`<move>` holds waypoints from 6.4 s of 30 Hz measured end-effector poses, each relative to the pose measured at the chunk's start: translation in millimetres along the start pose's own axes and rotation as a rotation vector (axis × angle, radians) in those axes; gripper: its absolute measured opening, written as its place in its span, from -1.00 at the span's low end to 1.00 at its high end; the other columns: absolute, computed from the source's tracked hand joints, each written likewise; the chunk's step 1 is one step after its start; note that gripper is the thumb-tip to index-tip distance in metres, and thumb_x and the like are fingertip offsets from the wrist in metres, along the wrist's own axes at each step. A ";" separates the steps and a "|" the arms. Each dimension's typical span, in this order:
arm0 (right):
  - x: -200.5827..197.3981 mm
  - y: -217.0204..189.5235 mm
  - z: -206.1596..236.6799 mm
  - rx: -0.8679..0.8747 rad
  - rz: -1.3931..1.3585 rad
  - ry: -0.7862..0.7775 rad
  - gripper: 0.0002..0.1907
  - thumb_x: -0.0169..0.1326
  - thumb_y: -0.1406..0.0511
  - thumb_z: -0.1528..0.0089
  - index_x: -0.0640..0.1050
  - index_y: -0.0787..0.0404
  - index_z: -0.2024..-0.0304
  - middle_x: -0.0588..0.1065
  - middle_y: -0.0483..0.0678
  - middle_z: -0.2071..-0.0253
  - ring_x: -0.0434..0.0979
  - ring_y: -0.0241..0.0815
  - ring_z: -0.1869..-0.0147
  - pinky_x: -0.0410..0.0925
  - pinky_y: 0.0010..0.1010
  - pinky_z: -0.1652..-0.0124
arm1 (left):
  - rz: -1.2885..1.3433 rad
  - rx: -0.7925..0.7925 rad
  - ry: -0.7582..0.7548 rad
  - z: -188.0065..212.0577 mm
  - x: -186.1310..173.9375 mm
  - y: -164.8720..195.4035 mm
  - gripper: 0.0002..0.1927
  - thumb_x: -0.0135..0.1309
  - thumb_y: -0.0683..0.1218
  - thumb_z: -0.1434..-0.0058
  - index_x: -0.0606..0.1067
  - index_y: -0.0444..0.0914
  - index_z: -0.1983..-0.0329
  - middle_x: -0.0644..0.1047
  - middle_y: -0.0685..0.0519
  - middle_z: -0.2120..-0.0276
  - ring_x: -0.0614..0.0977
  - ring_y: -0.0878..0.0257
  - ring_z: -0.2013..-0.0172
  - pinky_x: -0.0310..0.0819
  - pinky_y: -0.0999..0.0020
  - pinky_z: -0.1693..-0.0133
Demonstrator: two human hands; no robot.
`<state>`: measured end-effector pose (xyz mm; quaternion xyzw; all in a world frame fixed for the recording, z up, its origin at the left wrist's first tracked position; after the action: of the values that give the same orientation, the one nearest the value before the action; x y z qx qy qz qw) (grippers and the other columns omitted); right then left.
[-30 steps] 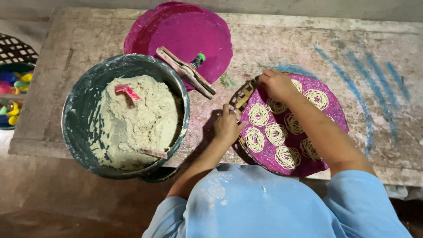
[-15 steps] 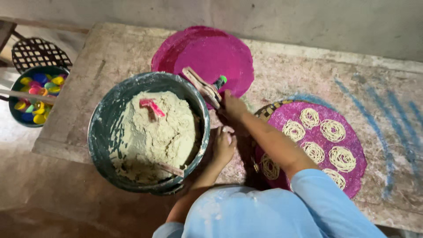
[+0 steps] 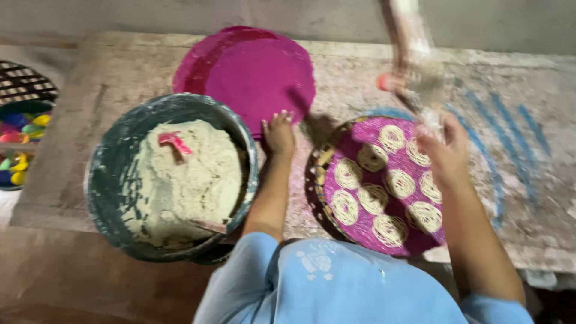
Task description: The person uses a manual noodle press to extrude dough into spiral shapes onto a pink tray. They repeatedly scoop dough from a bucket, load it into the press, and squeeze it out, then scrape the press clean and repeat.
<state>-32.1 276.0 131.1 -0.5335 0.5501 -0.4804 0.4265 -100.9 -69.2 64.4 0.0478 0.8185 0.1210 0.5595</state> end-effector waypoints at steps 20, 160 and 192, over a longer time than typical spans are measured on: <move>-294.4 30.6 285.6 -0.156 -0.154 0.660 -0.65 0.18 0.22 -0.52 0.37 0.26 -0.19 0.41 -0.10 0.24 0.41 -0.29 0.29 0.27 -0.54 0.34 | 0.444 0.713 -0.327 189.7 -13.2 245.6 -0.59 -0.13 -0.09 -0.40 0.45 -0.24 -0.29 0.50 -0.14 -0.22 0.57 -0.04 -0.18 0.53 0.15 -0.09; 426.4 1.6 44.1 0.261 0.230 -1.053 -0.72 -0.10 0.28 -0.40 0.54 0.12 -0.09 0.17 -0.29 0.62 0.12 -0.43 0.58 0.05 -0.53 0.56 | 1.347 -0.205 -0.242 205.5 -219.0 -403.1 -0.25 0.30 -0.22 -0.11 0.32 -0.26 -0.39 0.54 -0.04 -0.14 0.57 0.23 -0.10 0.51 0.28 -0.14; 510.5 -91.5 73.3 -1.399 1.203 -0.736 -0.48 0.12 0.34 -0.11 0.52 -0.01 -0.16 0.45 -0.19 0.28 0.51 -0.20 0.25 0.42 -0.32 0.32 | 1.212 -0.187 0.182 182.6 -274.7 -356.3 0.07 0.14 -0.37 -0.12 -0.18 -0.35 -0.61 0.47 0.01 -0.13 0.48 0.29 -0.08 0.37 0.37 -0.18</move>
<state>21.8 -235.5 230.4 -0.4130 0.7222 0.4440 0.3327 190.2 -445.7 160.3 0.4446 0.6761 0.4920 0.3212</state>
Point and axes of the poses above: each hand's wrist, its own z-axis away from the middle knuckle, its own x-axis out of the palm, y = z × x, the point moved 2 cm from there along -z, towards the middle knuckle
